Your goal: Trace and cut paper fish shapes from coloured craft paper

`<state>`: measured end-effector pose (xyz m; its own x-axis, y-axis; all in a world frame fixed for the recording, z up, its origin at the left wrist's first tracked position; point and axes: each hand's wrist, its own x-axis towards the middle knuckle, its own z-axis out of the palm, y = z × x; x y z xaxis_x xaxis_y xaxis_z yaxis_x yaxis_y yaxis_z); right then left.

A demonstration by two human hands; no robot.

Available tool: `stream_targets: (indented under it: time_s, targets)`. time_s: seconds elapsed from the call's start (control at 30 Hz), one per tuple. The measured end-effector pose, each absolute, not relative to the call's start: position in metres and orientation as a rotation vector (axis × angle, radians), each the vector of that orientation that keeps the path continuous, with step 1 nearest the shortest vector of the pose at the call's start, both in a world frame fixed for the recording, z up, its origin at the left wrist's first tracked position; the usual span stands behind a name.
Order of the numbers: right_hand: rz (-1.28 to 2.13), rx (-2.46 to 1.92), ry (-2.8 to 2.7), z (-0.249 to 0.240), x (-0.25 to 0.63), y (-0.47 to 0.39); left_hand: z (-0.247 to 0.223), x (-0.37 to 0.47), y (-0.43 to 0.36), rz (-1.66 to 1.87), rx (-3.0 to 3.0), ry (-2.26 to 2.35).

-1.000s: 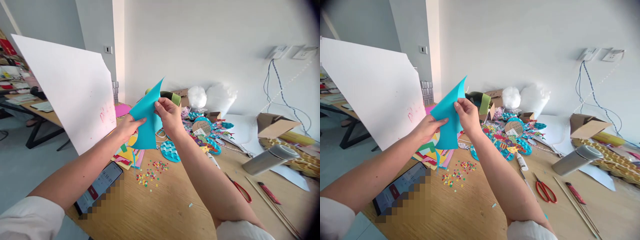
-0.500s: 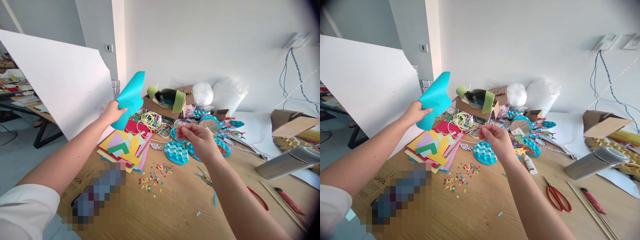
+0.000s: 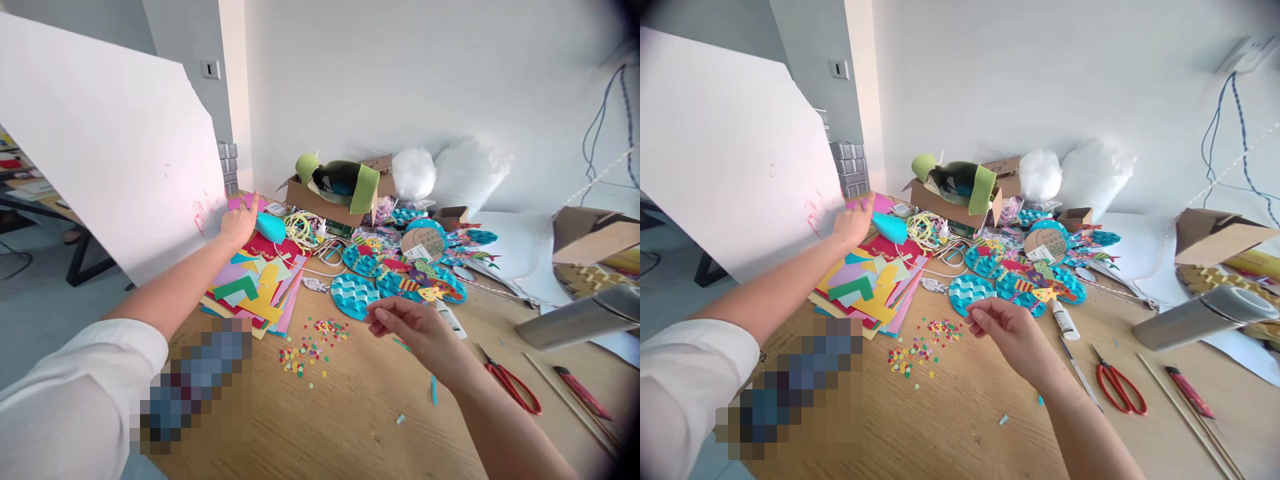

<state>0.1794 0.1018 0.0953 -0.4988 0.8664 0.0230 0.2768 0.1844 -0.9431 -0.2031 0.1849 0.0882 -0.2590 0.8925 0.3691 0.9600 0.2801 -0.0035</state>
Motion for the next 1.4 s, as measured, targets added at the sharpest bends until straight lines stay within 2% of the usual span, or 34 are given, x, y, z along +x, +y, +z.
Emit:
stream_targets:
  time_s: [0.43,0.7,0.9,1.03,1.27,1.4]
  targets:
    - [1.347,-1.167,-1.902,0.078,0.205,0.08,0.064,-0.245,0.177,-0.191,-1.952,-2.196]
    - [1.18,-1.001,-1.981,0.112,0.188,0.091,0.08,-0.235,0.163,-0.229,-2.079,-2.108]
    - [1.006,-0.939,-2.002,0.134,0.173,0.088,0.058,-0.191,0.156,-0.172,-2.25,-1.977]
    - [0.995,-0.94,-2.034,0.133,0.177,0.09,0.047,-0.188,0.163,-0.126,-2.135,-2.102]
    - [0.968,-0.927,-2.031,0.126,0.184,0.098,0.08,-0.215,0.178,-0.257,-1.742,-2.314]
    - [1.012,-0.921,-2.028,0.13,0.174,0.096,0.078,-0.213,0.191,-0.264,-1.679,-2.35]
